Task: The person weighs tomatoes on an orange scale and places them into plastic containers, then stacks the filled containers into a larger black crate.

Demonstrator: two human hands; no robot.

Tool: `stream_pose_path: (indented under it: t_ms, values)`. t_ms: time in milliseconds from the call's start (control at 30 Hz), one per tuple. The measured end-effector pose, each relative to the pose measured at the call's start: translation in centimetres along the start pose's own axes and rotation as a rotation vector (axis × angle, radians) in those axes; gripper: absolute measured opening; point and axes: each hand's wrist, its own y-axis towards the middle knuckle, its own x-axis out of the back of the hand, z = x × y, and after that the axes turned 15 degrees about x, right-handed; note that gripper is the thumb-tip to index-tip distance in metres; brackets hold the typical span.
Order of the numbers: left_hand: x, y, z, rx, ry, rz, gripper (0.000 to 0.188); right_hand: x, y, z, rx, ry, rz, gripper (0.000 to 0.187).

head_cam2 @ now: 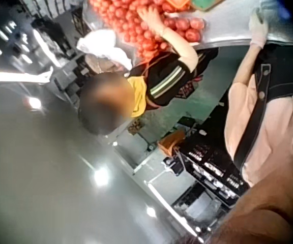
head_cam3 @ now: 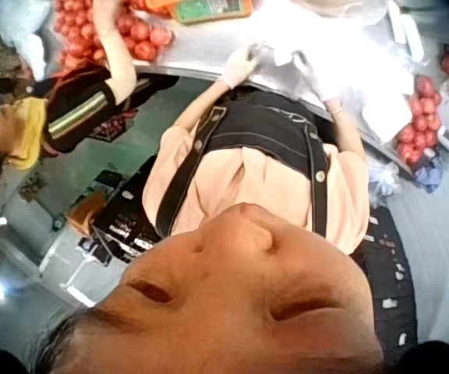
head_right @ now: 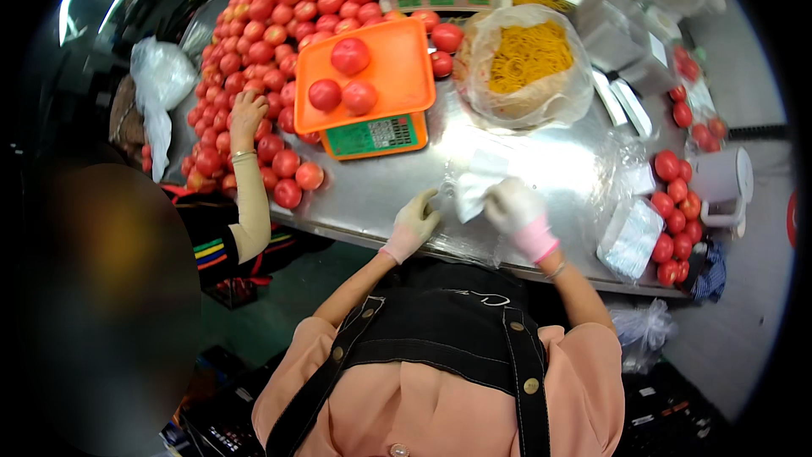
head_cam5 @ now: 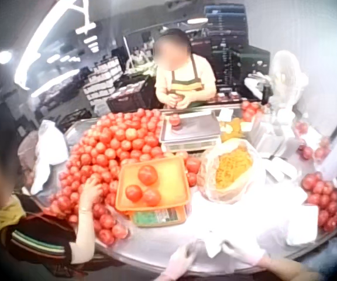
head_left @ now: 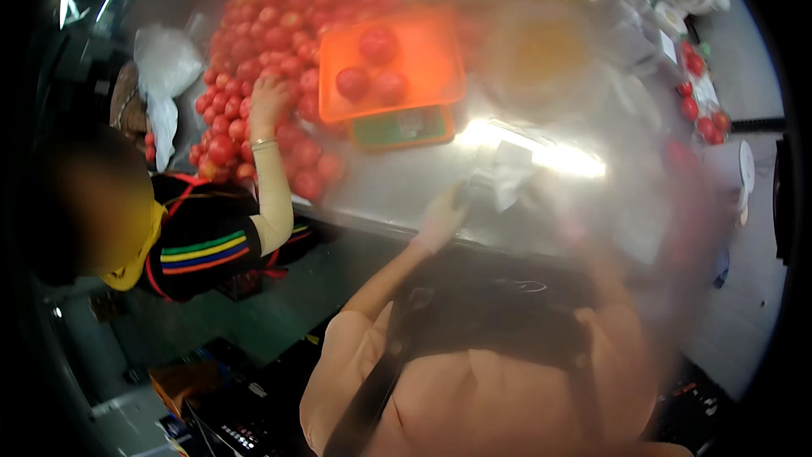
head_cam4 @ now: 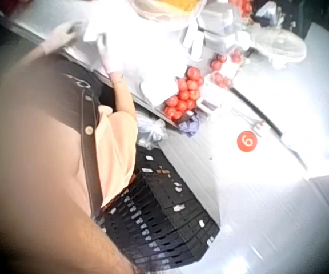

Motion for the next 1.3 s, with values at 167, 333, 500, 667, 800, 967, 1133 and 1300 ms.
stream_pose_path:
  t_ms: [167, 333, 500, 667, 800, 967, 1133, 1300]
  values:
    - [-0.4, 1.5, -2.2, 0.006, -0.173, 0.003, 0.037, -5.1, -1.5, 1.4, 0.093, -0.095, 0.479, 0.022]
    - [-0.4, 3.6, -0.9, 0.018, -0.298, 0.050, 0.040, -7.1, 0.2, 0.2, -0.064, -0.061, 0.480, 0.023]
    - [1.9, 3.2, 1.9, 0.104, -0.474, 0.112, 0.036, -5.6, 4.6, 2.1, -0.178, 0.001, 0.320, 0.025]
    - [5.7, 2.4, 5.3, 0.169, -0.527, 0.022, 0.034, -5.7, 12.3, 1.8, -0.053, 0.145, 0.030, 0.018]
    - [9.1, 2.2, 6.3, 0.202, -0.571, -0.184, 0.033, -7.5, 19.8, 1.9, 0.072, 0.128, 0.006, 0.036]
    - [10.8, 3.2, 7.7, 0.215, -0.511, -0.375, 0.032, -12.2, 25.0, 1.9, 0.193, 0.012, 0.060, 0.058]
    - [11.8, 5.4, 10.5, 0.190, -0.581, -0.637, 0.027, -14.4, 27.0, 1.6, 0.134, -0.029, 0.051, 0.058]
    - [15.9, 6.7, 9.3, 0.159, -0.456, -0.841, 0.026, -12.6, 27.3, -0.1, 0.100, 0.131, 0.060, 0.051]
